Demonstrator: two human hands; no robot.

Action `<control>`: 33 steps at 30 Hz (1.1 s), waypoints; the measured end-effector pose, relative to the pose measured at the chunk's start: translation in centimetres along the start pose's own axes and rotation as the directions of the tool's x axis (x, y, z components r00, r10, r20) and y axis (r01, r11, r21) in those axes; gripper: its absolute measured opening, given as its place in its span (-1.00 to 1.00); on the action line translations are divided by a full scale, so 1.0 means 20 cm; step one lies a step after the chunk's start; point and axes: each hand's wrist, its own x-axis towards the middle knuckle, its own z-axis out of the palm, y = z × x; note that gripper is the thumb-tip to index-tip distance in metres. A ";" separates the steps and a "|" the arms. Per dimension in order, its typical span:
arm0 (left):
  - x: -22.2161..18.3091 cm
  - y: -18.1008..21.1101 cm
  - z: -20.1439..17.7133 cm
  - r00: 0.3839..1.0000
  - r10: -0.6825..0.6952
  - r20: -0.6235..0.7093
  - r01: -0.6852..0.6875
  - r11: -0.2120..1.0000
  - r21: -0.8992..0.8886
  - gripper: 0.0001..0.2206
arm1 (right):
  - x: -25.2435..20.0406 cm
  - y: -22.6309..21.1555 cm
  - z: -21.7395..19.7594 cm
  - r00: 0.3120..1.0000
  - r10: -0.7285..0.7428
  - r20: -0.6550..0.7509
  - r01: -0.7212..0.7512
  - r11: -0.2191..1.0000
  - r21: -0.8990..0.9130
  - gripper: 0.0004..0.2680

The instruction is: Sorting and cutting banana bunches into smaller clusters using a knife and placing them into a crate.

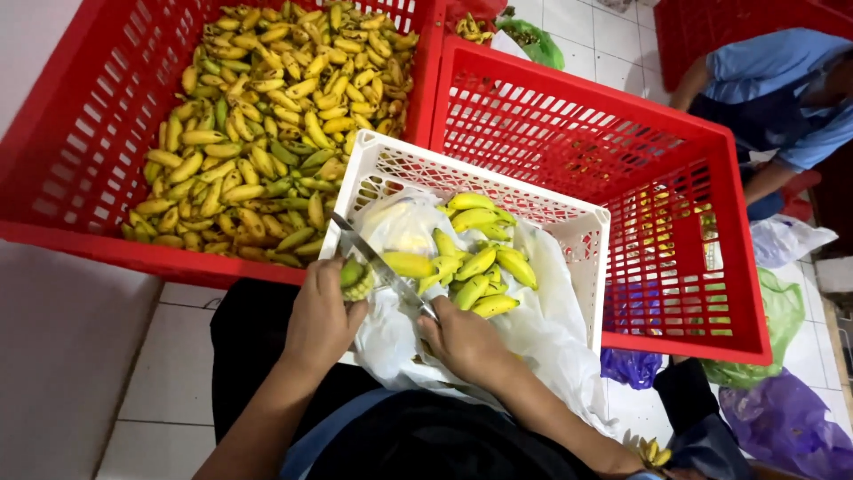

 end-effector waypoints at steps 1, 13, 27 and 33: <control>-0.01 0.01 0.00 0.999 0.039 -0.013 -0.038 0.998 0.047 -0.57 | 0.00 -0.03 -0.01 1.000 0.013 0.029 -0.012 1.000 -0.020 -0.72; -0.14 -0.06 -0.11 0.995 0.021 0.094 -0.040 0.978 0.203 -0.49 | 0.01 0.13 0.01 0.970 0.020 -0.242 0.060 0.947 0.317 -0.75; 0.34 0.21 0.34 0.882 0.273 0.383 -0.391 0.878 0.276 -0.44 | -0.21 0.68 0.01 0.597 0.218 -0.772 0.359 0.788 0.501 -0.82; 0.32 0.18 0.40 0.806 0.257 0.533 -0.473 0.822 0.318 -0.61 | -0.24 0.84 0.10 0.592 0.262 -0.762 0.398 0.727 0.560 -0.83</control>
